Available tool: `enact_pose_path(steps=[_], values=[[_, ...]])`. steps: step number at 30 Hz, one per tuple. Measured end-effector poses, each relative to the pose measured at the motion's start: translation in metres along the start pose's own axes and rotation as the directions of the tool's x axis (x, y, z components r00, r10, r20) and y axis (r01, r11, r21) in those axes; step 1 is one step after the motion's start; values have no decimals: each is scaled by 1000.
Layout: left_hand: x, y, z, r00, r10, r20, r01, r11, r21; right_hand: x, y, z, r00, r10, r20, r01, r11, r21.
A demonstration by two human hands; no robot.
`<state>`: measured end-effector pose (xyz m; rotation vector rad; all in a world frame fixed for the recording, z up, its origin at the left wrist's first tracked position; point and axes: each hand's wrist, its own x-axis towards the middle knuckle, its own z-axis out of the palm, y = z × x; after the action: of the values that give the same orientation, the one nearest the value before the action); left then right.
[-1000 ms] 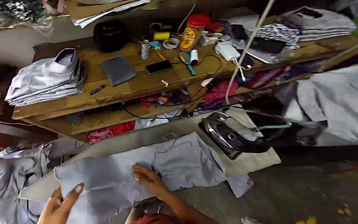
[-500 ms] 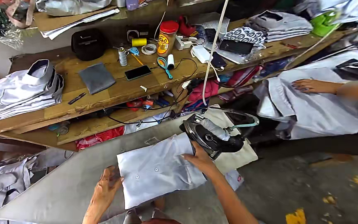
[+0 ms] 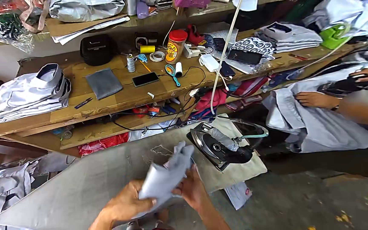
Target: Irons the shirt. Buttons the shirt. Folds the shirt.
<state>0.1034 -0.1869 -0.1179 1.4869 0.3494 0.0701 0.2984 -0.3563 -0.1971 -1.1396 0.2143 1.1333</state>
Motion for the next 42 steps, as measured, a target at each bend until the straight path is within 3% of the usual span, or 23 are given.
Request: enact_pose_path(steps=[2,4,5,8,10,12,14,16,18,20,24,33,37,42], values=[[-6,24,0,945,188,269,-281,887,367,6,-16,29,976,-205,78,176,945,277],[-19,27,-6,900,198,388,-421,625,657,28,-22,45,912,-377,163,297,878,375],[-27,20,-13,895,204,397,-445,482,755,42,-21,49,895,-386,223,270,868,418],[-59,-13,-56,895,240,376,-407,99,908,78,-10,47,872,-210,443,9,910,414],[-86,-44,-96,911,236,338,-344,-21,939,95,5,39,898,-63,436,-49,969,241],[-123,-83,-131,973,155,174,-178,17,984,102,22,30,929,8,371,19,997,-69],[-159,-115,-145,997,16,-77,73,177,981,100,33,25,957,14,289,77,950,-301],[-177,-132,-139,965,94,-245,215,252,944,94,35,31,972,-6,234,97,920,-380],[-177,-140,-113,887,229,-401,315,336,888,90,33,40,983,-20,181,101,887,-450],[-168,-147,-80,801,272,-533,395,428,813,89,33,54,992,-64,106,112,832,-543],[-158,-174,-48,731,362,-579,434,408,803,94,40,61,981,-178,74,181,724,-666],[-200,-201,-54,672,442,-594,370,493,787,76,55,27,941,-227,250,337,625,-704],[-222,-218,-51,628,423,-654,401,544,737,48,81,20,940,-274,201,327,567,-756],[-233,-220,-50,532,332,-779,431,685,587,21,100,26,964,-235,123,238,560,-794]])
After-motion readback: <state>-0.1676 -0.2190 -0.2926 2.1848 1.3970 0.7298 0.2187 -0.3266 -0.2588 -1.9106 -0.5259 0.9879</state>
